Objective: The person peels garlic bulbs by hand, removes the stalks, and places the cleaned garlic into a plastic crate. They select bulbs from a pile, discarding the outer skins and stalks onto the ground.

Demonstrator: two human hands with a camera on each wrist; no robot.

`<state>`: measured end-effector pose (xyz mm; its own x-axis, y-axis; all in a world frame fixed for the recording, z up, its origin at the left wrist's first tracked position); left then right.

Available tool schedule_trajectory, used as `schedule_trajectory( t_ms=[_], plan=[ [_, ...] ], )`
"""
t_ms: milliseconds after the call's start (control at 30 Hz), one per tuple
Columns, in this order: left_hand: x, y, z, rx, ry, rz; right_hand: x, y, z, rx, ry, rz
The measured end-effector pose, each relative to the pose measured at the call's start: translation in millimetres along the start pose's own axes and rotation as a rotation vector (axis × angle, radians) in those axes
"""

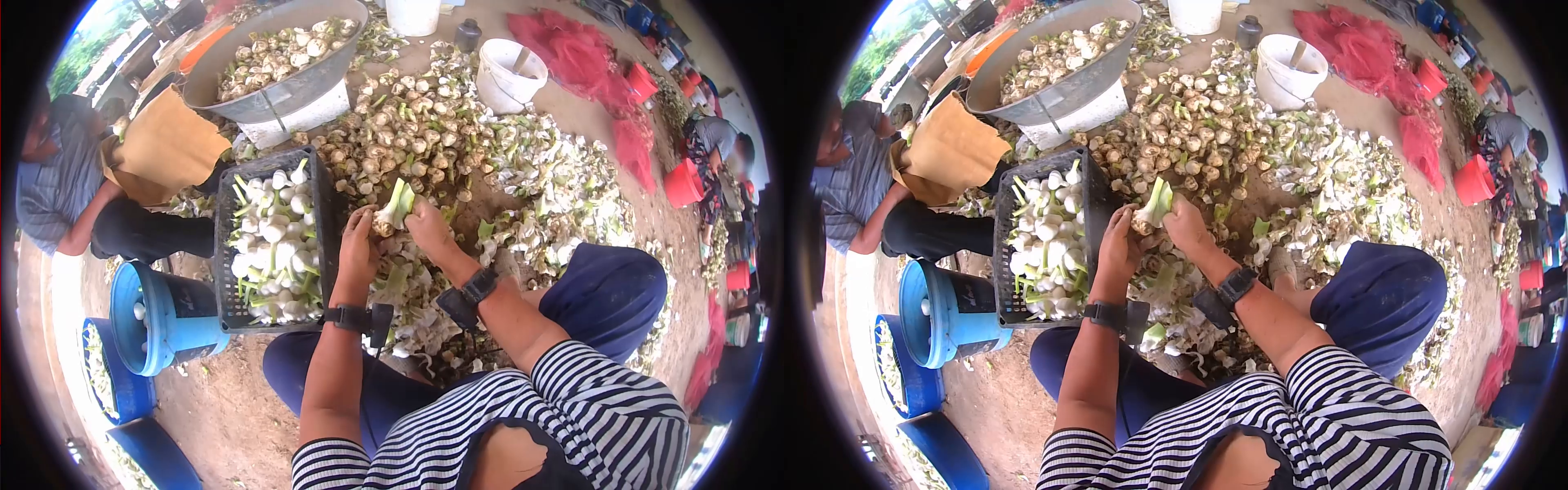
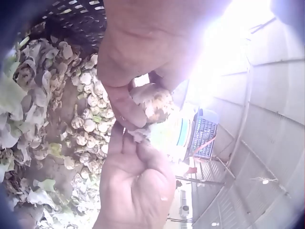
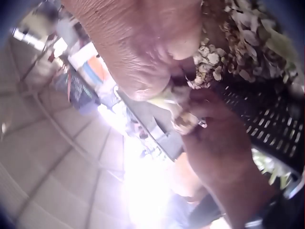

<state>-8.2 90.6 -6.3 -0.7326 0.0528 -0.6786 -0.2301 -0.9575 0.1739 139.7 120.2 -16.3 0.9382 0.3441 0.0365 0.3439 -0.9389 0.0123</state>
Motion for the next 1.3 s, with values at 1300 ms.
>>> schedule_trajectory(
  t_ms=[1300],
  plan=[
    [41, -10, -13, 0.062, 0.002, 0.390, 30, 21, -37, -0.083, -0.238, -0.478]
  ],
)
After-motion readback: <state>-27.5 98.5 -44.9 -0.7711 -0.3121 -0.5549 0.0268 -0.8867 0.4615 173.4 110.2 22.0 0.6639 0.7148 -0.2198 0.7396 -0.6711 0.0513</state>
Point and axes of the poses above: each hand's wrist, its own y-axis away from the middle knuckle, its own x-axis out of the back of the hand, z = x × y, the point moved 3 cm from there along -y, towards the middle knuckle, and after that the axes turned 12 degrees about -z, right-handed, at the moved point
